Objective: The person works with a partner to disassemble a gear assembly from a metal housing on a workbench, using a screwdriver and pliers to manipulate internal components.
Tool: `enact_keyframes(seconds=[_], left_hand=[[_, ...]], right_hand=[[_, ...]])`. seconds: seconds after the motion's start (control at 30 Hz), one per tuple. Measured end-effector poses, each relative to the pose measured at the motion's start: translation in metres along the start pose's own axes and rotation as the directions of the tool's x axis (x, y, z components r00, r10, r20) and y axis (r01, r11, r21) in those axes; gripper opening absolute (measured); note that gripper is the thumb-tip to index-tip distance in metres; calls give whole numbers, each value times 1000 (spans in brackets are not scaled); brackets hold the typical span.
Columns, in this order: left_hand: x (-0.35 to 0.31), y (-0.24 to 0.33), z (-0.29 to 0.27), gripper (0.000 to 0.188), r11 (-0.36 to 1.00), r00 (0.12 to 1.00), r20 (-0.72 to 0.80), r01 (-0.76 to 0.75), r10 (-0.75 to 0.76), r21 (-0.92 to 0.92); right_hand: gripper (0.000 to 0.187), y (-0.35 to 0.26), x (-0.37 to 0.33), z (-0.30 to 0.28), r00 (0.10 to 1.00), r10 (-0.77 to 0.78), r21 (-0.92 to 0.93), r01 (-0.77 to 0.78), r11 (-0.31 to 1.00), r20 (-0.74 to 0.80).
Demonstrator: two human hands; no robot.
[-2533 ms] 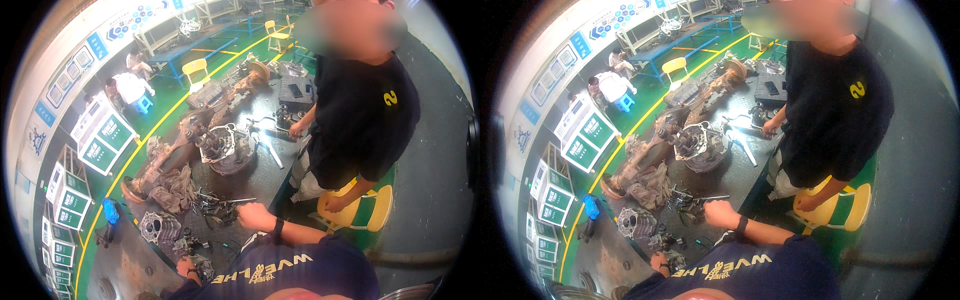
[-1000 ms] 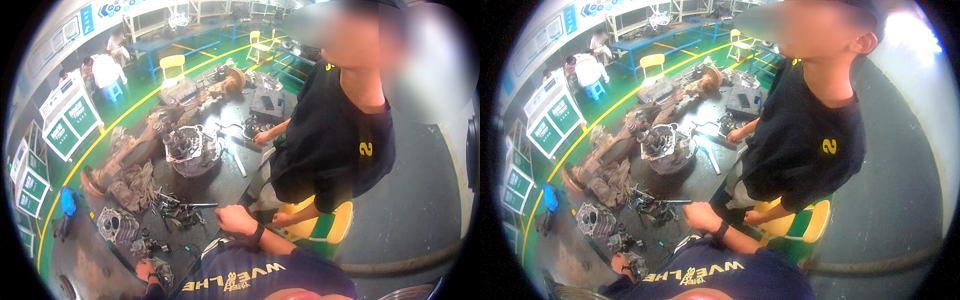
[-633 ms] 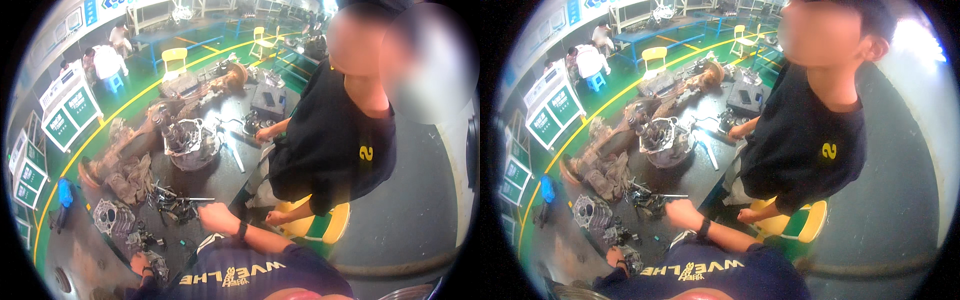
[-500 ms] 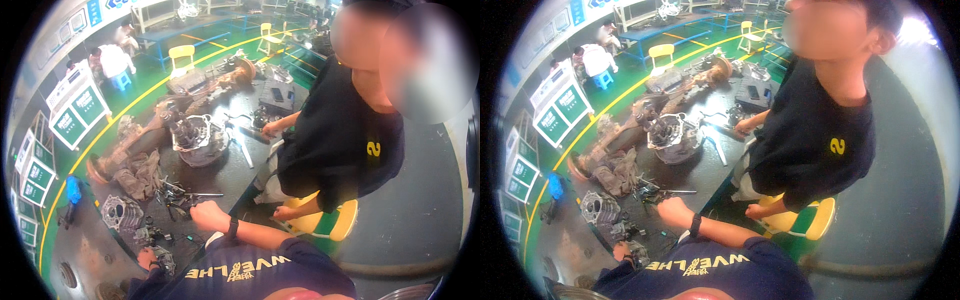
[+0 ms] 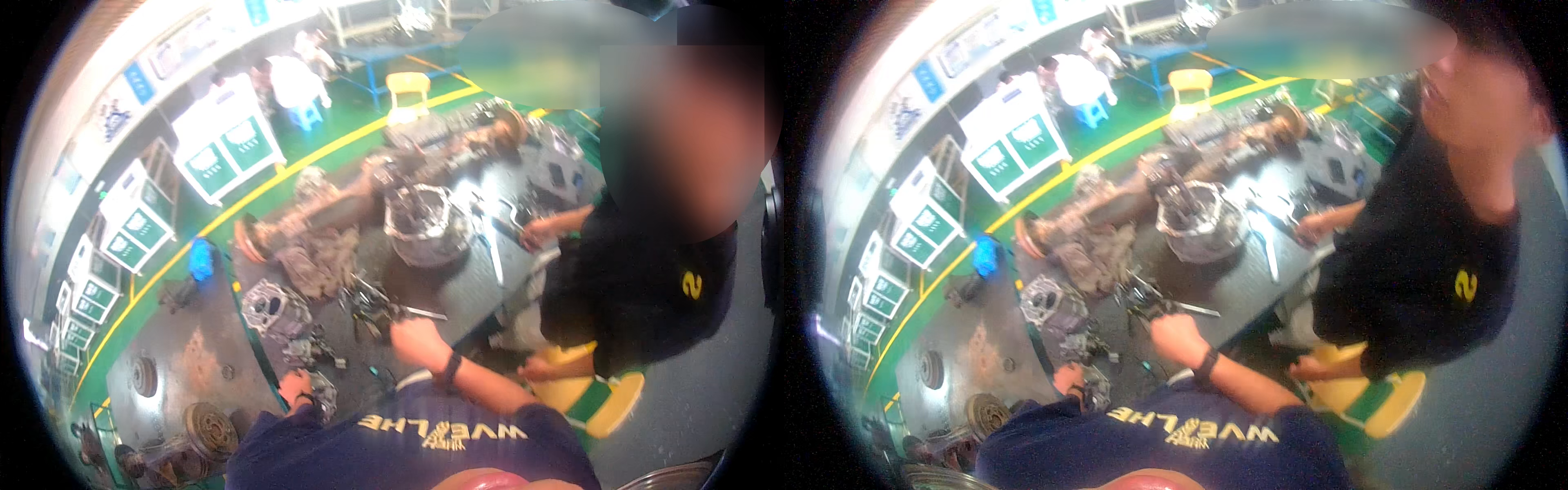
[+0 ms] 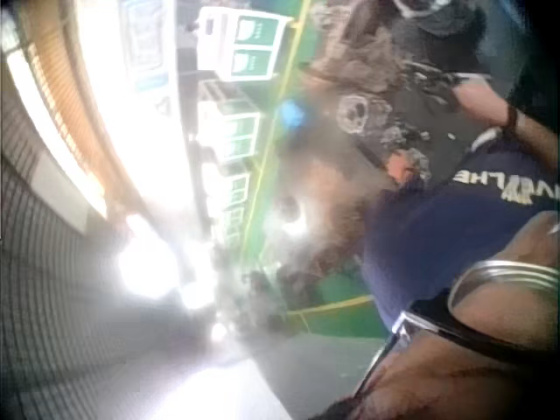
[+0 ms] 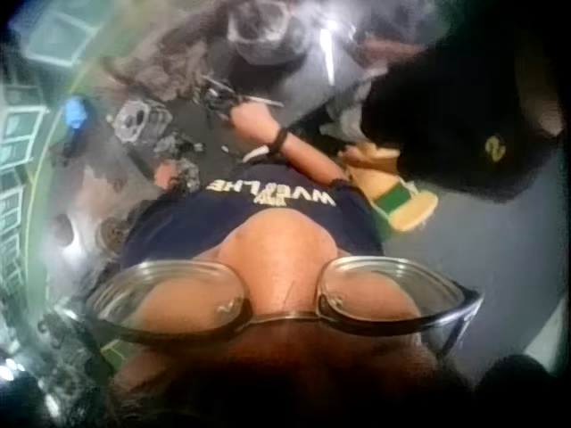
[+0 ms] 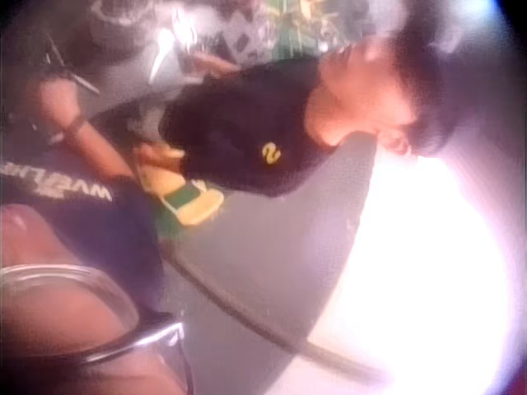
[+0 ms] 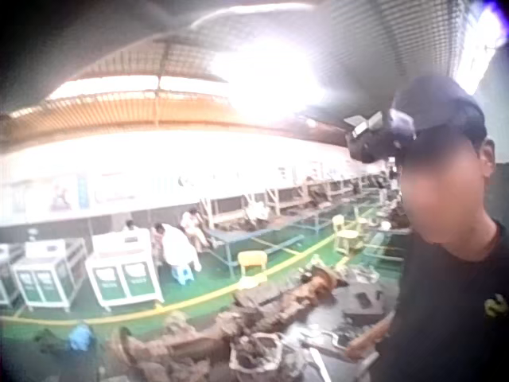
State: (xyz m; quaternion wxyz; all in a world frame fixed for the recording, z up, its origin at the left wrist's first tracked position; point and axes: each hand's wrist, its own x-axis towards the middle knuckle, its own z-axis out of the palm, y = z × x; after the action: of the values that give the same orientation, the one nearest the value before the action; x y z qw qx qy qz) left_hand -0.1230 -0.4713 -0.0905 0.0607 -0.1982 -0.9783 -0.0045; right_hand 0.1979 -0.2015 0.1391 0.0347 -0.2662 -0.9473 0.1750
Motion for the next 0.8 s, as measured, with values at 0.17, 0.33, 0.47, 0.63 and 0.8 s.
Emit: enact_keyframes(seconds=[0.17,0.33,0.47,0.63,0.8], left_hand=[[-12,14,-21,40,997,997,69,32,-27,-73],[-5,13,-13,38,1000,1000,-4,-5,5,-23],[4,17,-11,39,999,991,131,42,-37,-34],[2,18,-7,40,997,995,91,-32,38,-69],[-7,23,-16,38,998,995,90,-24,29,-66]], right_hand=[[13,12,-15,14,986,45,-8,-47,999,-163],[13,15,-17,-7,992,63,42,-59,997,-112],[14,20,-9,-2,990,133,70,-129,989,-52],[14,22,-9,5,983,94,91,-80,993,-157],[16,19,-18,8,986,57,60,-49,997,-155]])
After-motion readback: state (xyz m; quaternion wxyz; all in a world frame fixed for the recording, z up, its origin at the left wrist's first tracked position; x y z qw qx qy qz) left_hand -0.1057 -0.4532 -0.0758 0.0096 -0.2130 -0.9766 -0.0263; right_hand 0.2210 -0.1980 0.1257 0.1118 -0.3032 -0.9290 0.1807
